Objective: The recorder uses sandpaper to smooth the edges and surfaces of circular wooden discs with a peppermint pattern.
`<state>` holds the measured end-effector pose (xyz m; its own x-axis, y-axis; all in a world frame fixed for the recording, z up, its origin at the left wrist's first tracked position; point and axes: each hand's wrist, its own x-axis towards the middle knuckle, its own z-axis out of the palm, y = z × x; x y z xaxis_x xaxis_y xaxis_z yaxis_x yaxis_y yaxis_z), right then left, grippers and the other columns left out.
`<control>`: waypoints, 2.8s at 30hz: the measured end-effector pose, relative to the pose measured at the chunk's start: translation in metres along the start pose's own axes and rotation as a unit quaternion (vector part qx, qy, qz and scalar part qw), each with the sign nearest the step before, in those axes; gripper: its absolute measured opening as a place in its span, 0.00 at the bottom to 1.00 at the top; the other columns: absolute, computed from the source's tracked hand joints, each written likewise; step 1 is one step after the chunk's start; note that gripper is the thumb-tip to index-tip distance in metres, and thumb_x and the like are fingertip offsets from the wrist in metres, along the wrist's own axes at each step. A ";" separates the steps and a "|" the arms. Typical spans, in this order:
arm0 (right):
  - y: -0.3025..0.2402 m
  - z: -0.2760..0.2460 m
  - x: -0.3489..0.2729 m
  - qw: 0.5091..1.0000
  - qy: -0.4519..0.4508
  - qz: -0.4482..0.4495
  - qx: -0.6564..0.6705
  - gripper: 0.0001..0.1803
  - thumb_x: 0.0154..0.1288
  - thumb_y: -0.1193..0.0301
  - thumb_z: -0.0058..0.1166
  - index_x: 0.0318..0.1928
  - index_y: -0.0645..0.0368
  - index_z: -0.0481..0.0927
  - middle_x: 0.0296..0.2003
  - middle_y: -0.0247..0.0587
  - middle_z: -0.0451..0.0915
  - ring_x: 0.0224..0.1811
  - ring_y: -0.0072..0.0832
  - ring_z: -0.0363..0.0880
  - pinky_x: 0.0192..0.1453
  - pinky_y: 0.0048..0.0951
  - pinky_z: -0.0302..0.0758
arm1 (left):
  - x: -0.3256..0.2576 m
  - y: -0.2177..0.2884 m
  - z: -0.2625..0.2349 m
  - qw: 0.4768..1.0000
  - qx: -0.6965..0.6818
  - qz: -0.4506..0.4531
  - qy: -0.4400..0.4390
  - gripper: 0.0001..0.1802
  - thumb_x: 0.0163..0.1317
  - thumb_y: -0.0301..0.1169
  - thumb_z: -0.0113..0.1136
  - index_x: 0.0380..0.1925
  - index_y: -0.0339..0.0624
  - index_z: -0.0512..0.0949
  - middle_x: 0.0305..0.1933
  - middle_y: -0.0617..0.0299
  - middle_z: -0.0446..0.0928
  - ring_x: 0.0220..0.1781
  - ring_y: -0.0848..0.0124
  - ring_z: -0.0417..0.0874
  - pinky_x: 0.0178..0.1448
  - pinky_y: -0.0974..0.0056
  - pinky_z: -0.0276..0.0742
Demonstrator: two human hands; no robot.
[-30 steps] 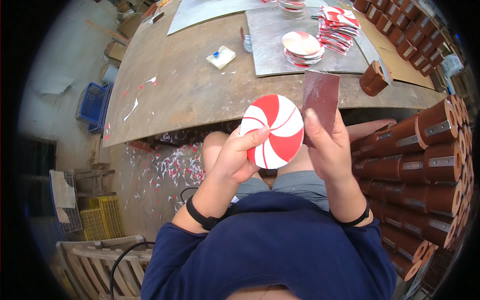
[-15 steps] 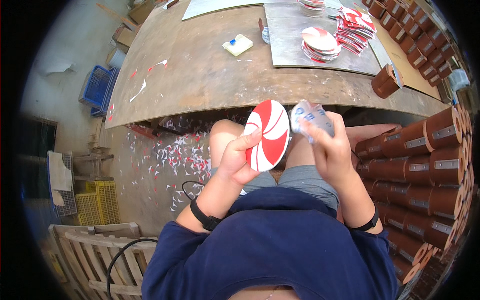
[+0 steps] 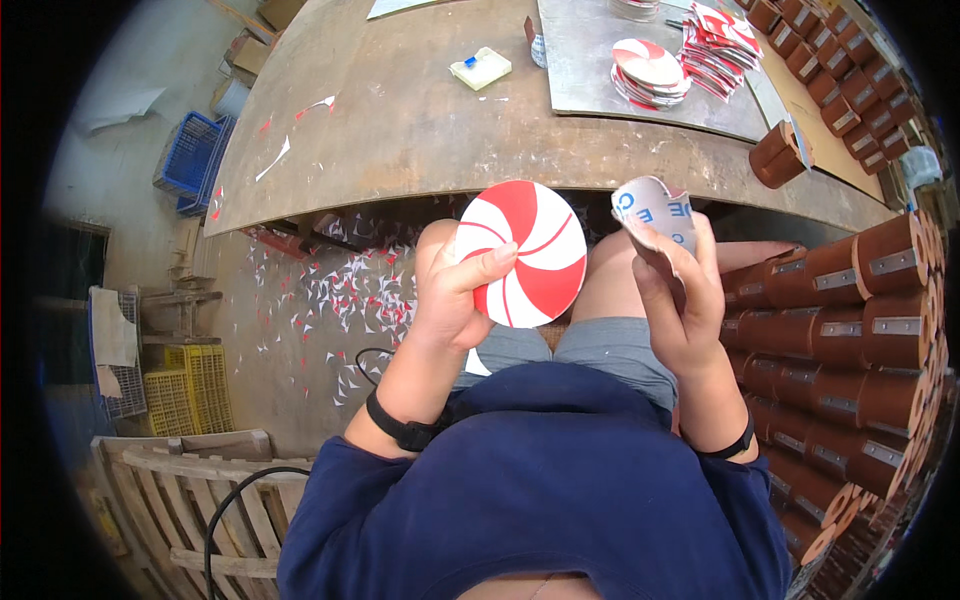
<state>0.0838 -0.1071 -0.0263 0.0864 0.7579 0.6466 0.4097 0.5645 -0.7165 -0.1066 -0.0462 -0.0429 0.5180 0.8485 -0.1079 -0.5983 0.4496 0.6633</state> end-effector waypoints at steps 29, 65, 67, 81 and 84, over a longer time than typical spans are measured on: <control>0.001 0.011 -0.004 0.998 -0.056 0.002 0.002 0.19 0.50 0.82 0.51 0.46 0.56 0.77 0.39 0.48 0.69 0.40 0.38 0.71 0.44 0.29 0.69 | 0.005 0.013 0.000 0.998 -0.066 0.015 -0.015 0.23 0.58 0.25 0.51 0.53 0.26 0.62 0.52 0.46 0.70 0.53 0.59 0.74 0.57 0.57 0.70; -0.025 0.005 0.011 0.993 -0.087 -0.072 -0.046 0.24 0.41 0.86 0.51 0.44 0.59 0.78 0.40 0.48 0.68 0.35 0.36 0.74 0.38 0.27 0.72 | 0.010 0.015 -0.003 0.993 -0.089 -0.001 -0.074 0.26 0.56 0.25 0.52 0.54 0.28 0.61 0.53 0.47 0.69 0.54 0.58 0.73 0.59 0.56 0.68; -0.025 0.002 0.023 0.994 -0.080 -0.032 -0.074 0.25 0.41 0.86 0.51 0.45 0.58 0.78 0.42 0.52 0.68 0.35 0.38 0.74 0.36 0.27 0.72 | 0.010 0.015 -0.001 0.995 -0.070 -0.002 -0.064 0.26 0.56 0.25 0.52 0.54 0.28 0.61 0.53 0.47 0.70 0.54 0.58 0.73 0.59 0.56 0.68; -0.025 0.009 0.013 0.981 -0.045 -0.156 -0.107 0.24 0.37 0.84 0.53 0.42 0.57 0.79 0.37 0.45 0.68 0.32 0.35 0.74 0.32 0.28 0.72 | 0.010 0.019 0.004 0.989 -0.127 0.010 -0.077 0.26 0.57 0.25 0.52 0.55 0.30 0.60 0.54 0.47 0.69 0.55 0.58 0.72 0.58 0.55 0.68; -0.026 0.008 0.029 0.986 -0.050 -0.113 -0.116 0.26 0.39 0.85 0.52 0.44 0.58 0.78 0.39 0.48 0.67 0.34 0.35 0.73 0.33 0.27 0.72 | 0.010 0.017 0.005 0.994 -0.094 0.011 -0.064 0.27 0.56 0.25 0.52 0.56 0.30 0.59 0.54 0.47 0.68 0.55 0.58 0.72 0.59 0.55 0.68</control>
<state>0.0685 -0.0966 0.0091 -0.1167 0.6561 0.7456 0.6051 0.6423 -0.4704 -0.1083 -0.0318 -0.0290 0.5701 0.8216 0.0075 -0.7070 0.4858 0.5139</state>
